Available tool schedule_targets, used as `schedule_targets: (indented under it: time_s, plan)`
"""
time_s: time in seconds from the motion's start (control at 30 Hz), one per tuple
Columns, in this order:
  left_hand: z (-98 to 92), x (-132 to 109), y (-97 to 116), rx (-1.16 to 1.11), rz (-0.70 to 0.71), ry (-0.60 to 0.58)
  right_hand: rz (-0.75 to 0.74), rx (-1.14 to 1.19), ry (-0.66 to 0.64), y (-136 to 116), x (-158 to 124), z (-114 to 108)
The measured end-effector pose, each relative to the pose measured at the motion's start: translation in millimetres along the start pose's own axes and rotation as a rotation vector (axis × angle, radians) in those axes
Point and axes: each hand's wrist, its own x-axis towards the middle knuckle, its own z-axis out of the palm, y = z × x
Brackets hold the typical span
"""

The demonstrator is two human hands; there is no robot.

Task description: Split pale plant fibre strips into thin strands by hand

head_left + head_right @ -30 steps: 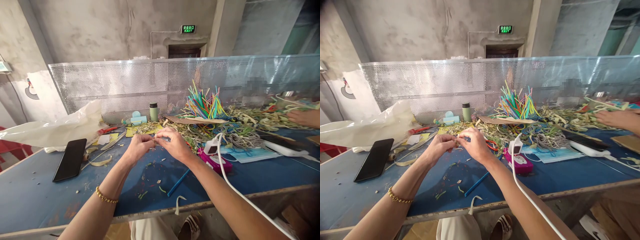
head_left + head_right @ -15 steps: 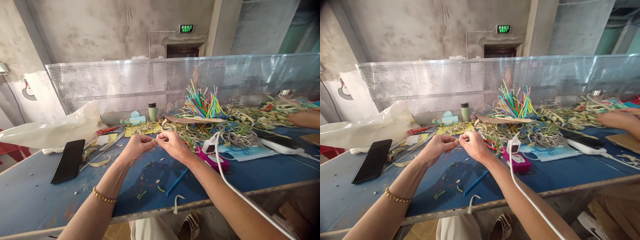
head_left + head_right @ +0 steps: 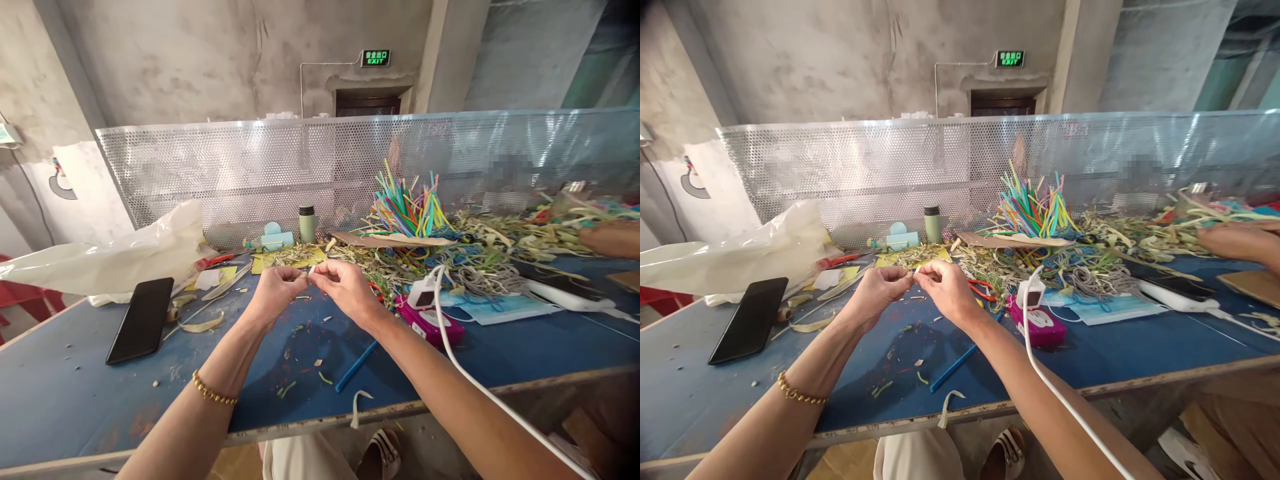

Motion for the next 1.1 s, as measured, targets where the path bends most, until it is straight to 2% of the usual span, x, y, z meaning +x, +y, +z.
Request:
schedule_targets:
  time_s: [0.2, 0.33, 0.53, 0.8, 1.1]
  plan:
    - [-2.9, 1, 3, -0.1, -0.033, 0.052, -0.032, -0.061, 0.087, 2, 3, -8]
    - [-3.2, 1, 2, -0.215, -0.088, 0.015, -0.111, 0.004, 0.115, -2, 3, -6]
    - [-4.8, 0, 2, -0.385, -0.178, -0.081, -0.245, -0.042, 0.027, -14, -5, -7]
    - [-5.2, -1, 4, -0.393, -0.222, -0.158, -0.285, -0.032, -0.09, -18, -5, -11]
    - [-7.0, -2, 4, -0.401, -0.251, -0.213, -0.223, 0.056, -0.166, -17, -5, -15]
